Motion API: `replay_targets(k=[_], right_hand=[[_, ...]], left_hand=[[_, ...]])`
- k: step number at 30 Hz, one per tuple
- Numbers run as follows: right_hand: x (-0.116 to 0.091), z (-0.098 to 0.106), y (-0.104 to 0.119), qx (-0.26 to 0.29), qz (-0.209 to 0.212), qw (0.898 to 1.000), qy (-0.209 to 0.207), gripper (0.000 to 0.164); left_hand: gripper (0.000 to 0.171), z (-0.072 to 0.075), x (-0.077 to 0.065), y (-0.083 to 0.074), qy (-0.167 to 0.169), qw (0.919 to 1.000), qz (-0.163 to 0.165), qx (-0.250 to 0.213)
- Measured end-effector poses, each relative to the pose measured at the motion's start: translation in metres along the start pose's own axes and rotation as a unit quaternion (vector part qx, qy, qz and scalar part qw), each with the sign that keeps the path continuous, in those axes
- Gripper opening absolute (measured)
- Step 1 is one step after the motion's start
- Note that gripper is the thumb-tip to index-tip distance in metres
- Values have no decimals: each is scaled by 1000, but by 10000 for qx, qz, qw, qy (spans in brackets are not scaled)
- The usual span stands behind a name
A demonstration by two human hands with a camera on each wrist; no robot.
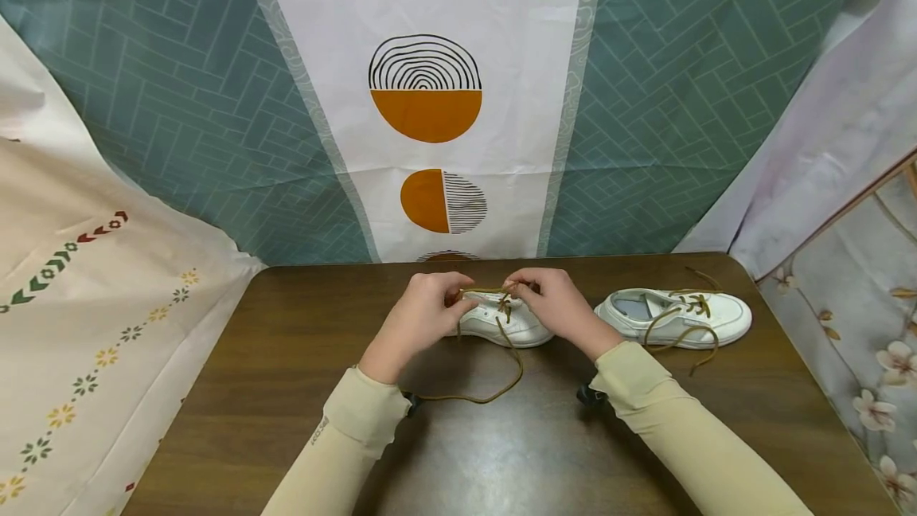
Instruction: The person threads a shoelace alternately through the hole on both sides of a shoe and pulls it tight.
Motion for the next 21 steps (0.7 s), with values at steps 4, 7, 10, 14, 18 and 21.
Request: replay_targets(k=[4,7,10,14,18,21], right_hand=[[1,4,-1,350,-90,9993,-96,15],[1,6,1,360,-32,9992,-147,15],[1,7,4,365,50,9991,-193,16],[1,8,6,405,14,9989,-225,13],[2,6,7,422,58,9987,-292,15],[3,4,11,384,177,9984,-383,24]], left_hand=[[14,0,-1,32,226,9910,1104,718],[16,7,-4,52,-1,9797,1657,1128],[17,18,-8,62,-373,9700,1802,1588],[24,30,-9,65,-1028,9654,1793,1588],[21,27,-6,57,-1291,9825,1329,157],[14,17,-4,43,-1022,9863,840,-987]])
Point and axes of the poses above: each hand's wrist, its own x-axis towards the middle knuckle, its own z-axis out of the back of the hand, y = z × x, the point moved 7 cm from there along x, towards the middle knuckle, and after that the axes turned 2 degrees about x, right-handed, at the moved point
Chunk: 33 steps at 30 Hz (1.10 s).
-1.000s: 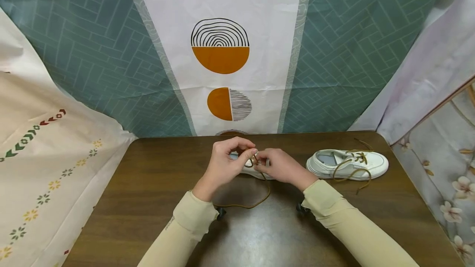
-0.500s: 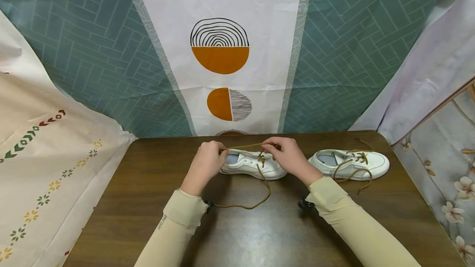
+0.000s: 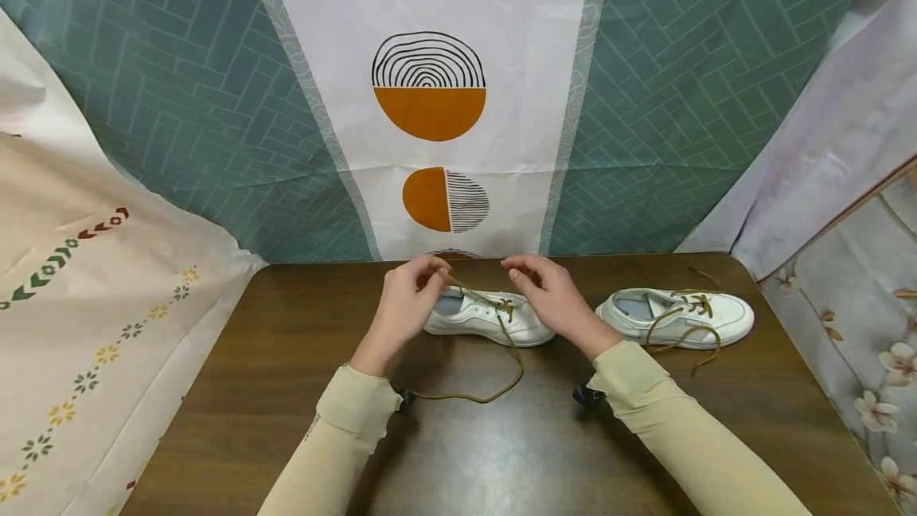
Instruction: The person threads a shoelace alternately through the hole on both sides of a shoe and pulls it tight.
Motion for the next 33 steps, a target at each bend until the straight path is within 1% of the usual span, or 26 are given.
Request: replay_targets(k=[2,4,6,8,11,14,16,18,19,21,23,25,26,27,30,31,33], right_hand=[[0,-2,4,-10,48,10000,-13,27],[1,-6,6,6,67,10000,55,28],[2,-12,6,153,16,9996,235,28],[1,-19,5,320,-88,9984,452,29],[0,-27,4,726,-300,9943,716,35],[0,-29,6,1245,-435,9881,793,38],[0,-29,7,1580,-516,9830,785,33],[0,-28,9,1726,-532,9807,744,27],[0,-27,8,1748,-534,9805,720,24],[0,-26,7,1699,-507,9821,642,21],[0,-27,6,1568,-405,9850,596,20],[0,-28,7,1399,-299,9880,582,20],[0,-30,8,1290,-241,9895,599,20],[0,-31,9,1139,-175,9914,622,18],[-1,-35,15,850,18,9935,757,15],[-2,-36,17,793,77,9936,805,16],[-2,-37,17,620,150,9945,831,17]], left_hand=[[15,-8,-3,-9,247,9984,-153,-485],[18,-15,-5,-15,403,9948,-177,-915],[22,-19,-6,-21,430,9913,-189,-1227],[27,-24,-7,-23,422,9888,-244,-1407],[23,-32,-10,-26,463,9908,-467,-1179],[17,-41,-15,-29,681,9905,-784,-904],[15,-45,-17,-31,847,9891,-917,-780],[15,-46,-18,-32,905,9884,-951,-763],[17,-46,-18,-31,847,9891,-919,-778],[21,-43,-15,-28,510,9932,-771,-708],[27,-38,-12,-24,103,9968,-516,-605],[29,-36,-9,-20,-190,9985,-236,-451],[28,-36,-8,-18,-255,9989,-124,-371],[26,-38,-7,-17,-243,9990,-38,-363],[19,-42,-5,-17,-141,9985,49,-519],[17,-42,-5,-17,-185,9981,49,-591],[15,-40,-4,-18,-376,9968,53,-706]])
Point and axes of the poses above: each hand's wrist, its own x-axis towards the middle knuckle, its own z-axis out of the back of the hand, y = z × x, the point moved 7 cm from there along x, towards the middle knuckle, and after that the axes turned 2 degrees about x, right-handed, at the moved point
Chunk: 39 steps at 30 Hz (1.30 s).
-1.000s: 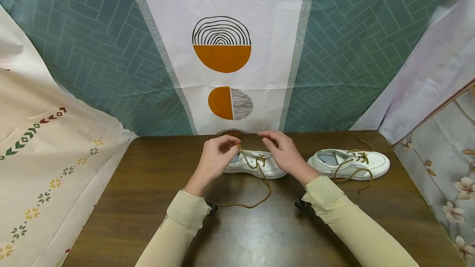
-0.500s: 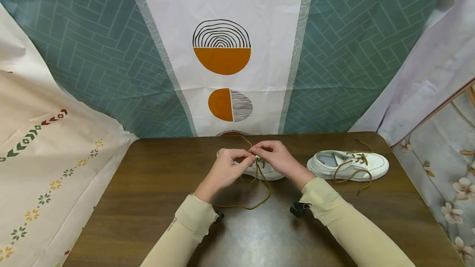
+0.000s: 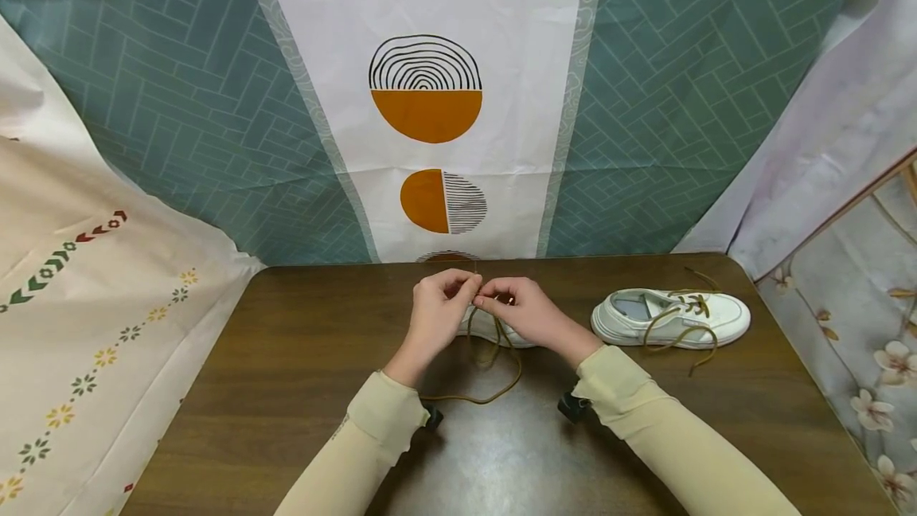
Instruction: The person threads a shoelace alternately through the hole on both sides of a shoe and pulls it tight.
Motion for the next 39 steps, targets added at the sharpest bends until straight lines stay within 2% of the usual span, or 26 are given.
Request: replay_targets(k=[3,5,8,12,17,21,29,32,39], right_hand=[[0,0,-5,-444,-97,9989,-65,19],[1,0,-11,-999,-274,9946,-106,19],[0,-1,-19,-1808,-530,9821,-32,17],[0,-5,-25,-2342,-697,9695,194,15],[0,-6,-24,-2328,-722,9691,389,10],[-1,-6,-23,-2155,-710,9730,433,13],[-2,-6,-23,-2059,-643,9756,406,7],[-3,-6,-22,-2077,-638,9754,365,6],[-3,-5,-21,-2060,-562,9768,164,5]], left_hand=[[13,5,-1,1,-270,9996,42,71],[12,6,-2,3,-243,9992,117,285],[13,0,-6,9,168,9968,291,724],[15,-12,-12,17,772,9860,465,1402],[19,-19,-18,19,1066,9662,472,2298],[26,-22,-20,19,1102,9556,474,2691],[32,-25,-21,19,1030,9463,424,3033],[31,-28,-21,15,1028,9454,247,3084],[41,-33,-21,10,990,9399,-149,3266]])
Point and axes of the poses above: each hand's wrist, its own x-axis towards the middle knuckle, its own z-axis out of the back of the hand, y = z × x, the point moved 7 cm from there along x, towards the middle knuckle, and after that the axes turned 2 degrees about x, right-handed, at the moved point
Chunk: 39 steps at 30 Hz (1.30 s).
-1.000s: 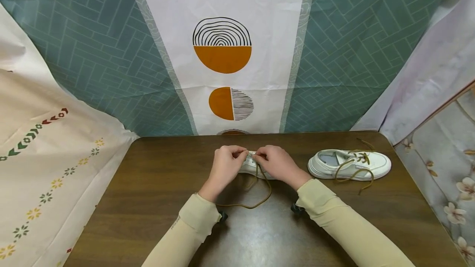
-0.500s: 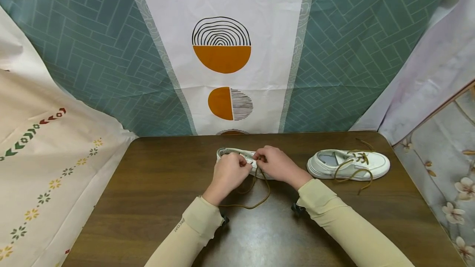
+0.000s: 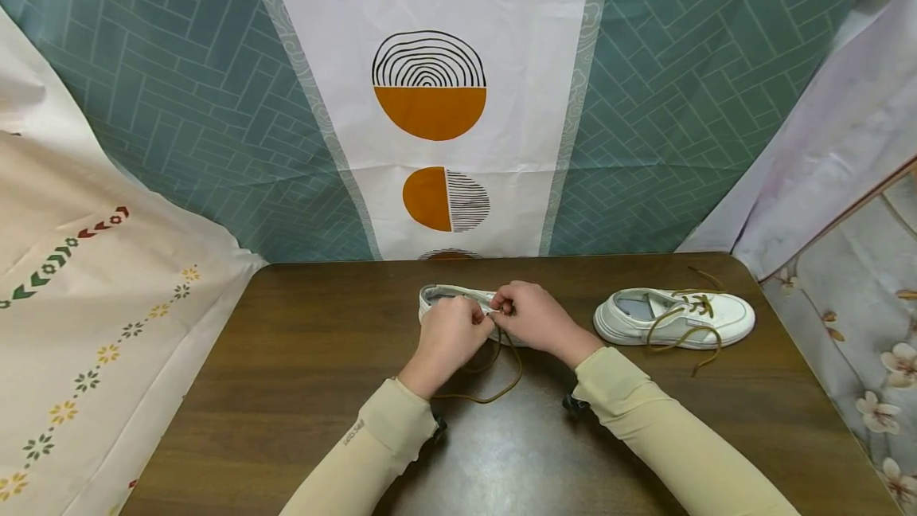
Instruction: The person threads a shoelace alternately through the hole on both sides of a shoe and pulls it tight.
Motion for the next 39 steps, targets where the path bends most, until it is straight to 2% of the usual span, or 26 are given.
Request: replay_targets(k=[3,7,10,15,22,27,30,37,39], right_hand=[[0,1,0,22,40,10000,-46,5],[-1,1,-1,87,79,9999,-74,7],[-2,1,-1,219,117,9996,-98,7],[-2,-1,-1,460,201,9987,-75,6],[-2,-1,-2,457,401,9980,-160,7],[-1,1,-2,383,512,9977,-217,4],[-2,3,-1,413,583,9970,-293,4],[-3,3,-4,451,459,9975,-281,6],[-4,3,-6,472,421,9977,-237,6]], left_hand=[[35,3,2,0,-223,9995,-101,202],[13,8,5,3,-396,9986,-88,333],[23,5,8,7,-38,9998,1,209],[27,-4,14,10,711,9975,-13,-37],[14,-14,19,9,1001,9921,-261,-704],[20,-17,20,13,1268,9790,15,-1599],[25,-17,20,14,1324,9722,191,-1920],[17,-15,20,17,1147,9544,694,-2667],[15,-14,20,18,991,9536,713,-2753]])
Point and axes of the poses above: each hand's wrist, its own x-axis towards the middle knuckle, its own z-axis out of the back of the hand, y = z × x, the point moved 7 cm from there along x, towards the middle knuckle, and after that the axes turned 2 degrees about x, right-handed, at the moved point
